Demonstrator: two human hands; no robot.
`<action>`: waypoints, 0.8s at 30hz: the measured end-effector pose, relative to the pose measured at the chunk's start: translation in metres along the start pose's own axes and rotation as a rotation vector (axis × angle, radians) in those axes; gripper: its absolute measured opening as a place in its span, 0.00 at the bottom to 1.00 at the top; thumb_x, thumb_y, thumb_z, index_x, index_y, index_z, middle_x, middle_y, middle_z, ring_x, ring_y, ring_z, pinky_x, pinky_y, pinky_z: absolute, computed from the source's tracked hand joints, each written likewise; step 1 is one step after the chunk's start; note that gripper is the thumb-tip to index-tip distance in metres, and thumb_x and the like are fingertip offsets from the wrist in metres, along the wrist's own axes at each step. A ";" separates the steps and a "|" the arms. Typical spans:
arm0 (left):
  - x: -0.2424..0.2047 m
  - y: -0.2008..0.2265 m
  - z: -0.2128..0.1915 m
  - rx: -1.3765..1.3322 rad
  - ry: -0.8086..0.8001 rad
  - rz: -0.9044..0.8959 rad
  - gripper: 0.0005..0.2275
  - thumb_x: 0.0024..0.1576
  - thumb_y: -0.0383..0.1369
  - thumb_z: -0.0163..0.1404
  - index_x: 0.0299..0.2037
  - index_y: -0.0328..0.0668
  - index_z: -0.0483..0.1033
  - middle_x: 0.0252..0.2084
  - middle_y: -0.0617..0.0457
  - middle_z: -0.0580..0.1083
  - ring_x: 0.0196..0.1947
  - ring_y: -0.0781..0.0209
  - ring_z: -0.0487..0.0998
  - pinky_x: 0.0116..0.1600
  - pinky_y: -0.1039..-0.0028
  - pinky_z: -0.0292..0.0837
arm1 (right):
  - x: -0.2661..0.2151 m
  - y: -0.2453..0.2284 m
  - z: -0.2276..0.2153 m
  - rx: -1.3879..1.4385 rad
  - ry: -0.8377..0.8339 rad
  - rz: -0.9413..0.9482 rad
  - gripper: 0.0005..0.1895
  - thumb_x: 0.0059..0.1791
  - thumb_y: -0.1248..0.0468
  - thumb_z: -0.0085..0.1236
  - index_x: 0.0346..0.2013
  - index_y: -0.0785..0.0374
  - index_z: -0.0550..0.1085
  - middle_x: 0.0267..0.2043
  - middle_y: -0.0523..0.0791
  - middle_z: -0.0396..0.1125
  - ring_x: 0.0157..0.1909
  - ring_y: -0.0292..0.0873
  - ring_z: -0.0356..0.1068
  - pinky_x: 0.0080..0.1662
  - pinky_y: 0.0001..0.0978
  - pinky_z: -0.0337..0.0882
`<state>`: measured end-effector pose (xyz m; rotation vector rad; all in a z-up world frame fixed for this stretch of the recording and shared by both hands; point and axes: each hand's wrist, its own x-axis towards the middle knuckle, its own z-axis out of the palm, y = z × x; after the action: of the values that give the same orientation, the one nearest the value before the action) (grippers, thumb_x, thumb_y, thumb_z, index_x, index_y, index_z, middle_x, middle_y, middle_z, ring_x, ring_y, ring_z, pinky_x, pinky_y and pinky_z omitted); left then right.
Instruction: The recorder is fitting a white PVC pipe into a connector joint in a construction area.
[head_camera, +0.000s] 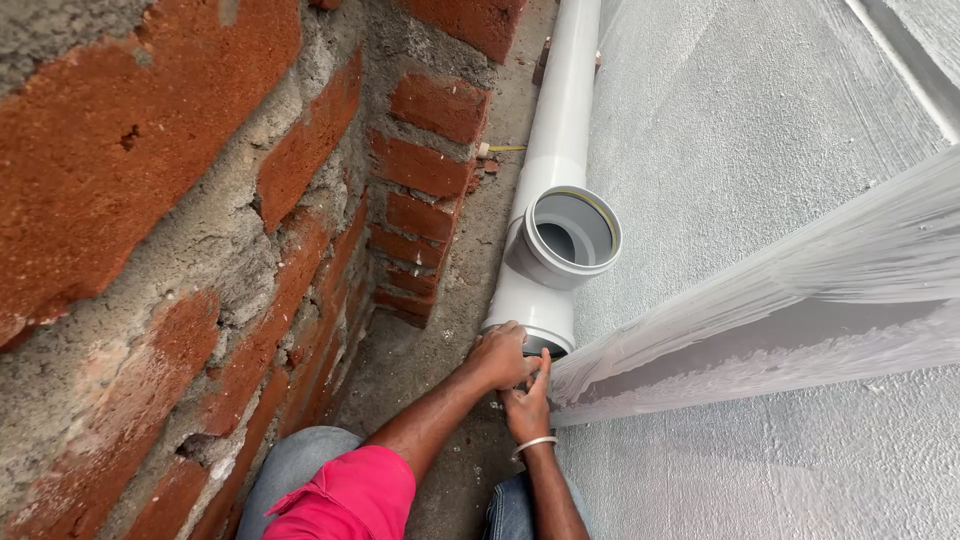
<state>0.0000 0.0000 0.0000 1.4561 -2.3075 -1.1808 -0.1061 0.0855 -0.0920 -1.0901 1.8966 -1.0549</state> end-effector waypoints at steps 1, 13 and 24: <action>-0.001 0.002 -0.001 0.005 -0.004 0.004 0.28 0.57 0.41 0.57 0.64 0.30 0.67 0.64 0.42 0.67 0.66 0.48 0.67 0.68 0.51 0.65 | -0.002 -0.006 -0.001 0.004 0.005 0.002 0.60 0.46 0.61 0.65 0.76 0.49 0.29 0.67 0.60 0.59 0.49 0.47 0.79 0.50 0.40 0.80; -0.013 0.015 -0.011 -0.003 -0.058 -0.045 0.28 0.59 0.43 0.55 0.64 0.32 0.66 0.65 0.41 0.68 0.66 0.49 0.68 0.67 0.51 0.66 | -0.005 -0.011 -0.002 -0.098 -0.048 0.129 0.58 0.49 0.57 0.62 0.77 0.48 0.28 0.68 0.63 0.60 0.57 0.54 0.76 0.59 0.49 0.74; -0.011 0.014 -0.008 -0.008 -0.056 -0.050 0.28 0.58 0.43 0.55 0.65 0.34 0.66 0.65 0.41 0.69 0.64 0.48 0.72 0.67 0.51 0.67 | -0.008 -0.006 0.000 -0.129 -0.059 0.021 0.53 0.48 0.58 0.63 0.77 0.47 0.37 0.64 0.62 0.65 0.60 0.54 0.73 0.60 0.45 0.72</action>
<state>-0.0002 0.0075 0.0179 1.5051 -2.3128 -1.2585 -0.1011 0.0910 -0.0849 -1.1581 1.9464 -0.8901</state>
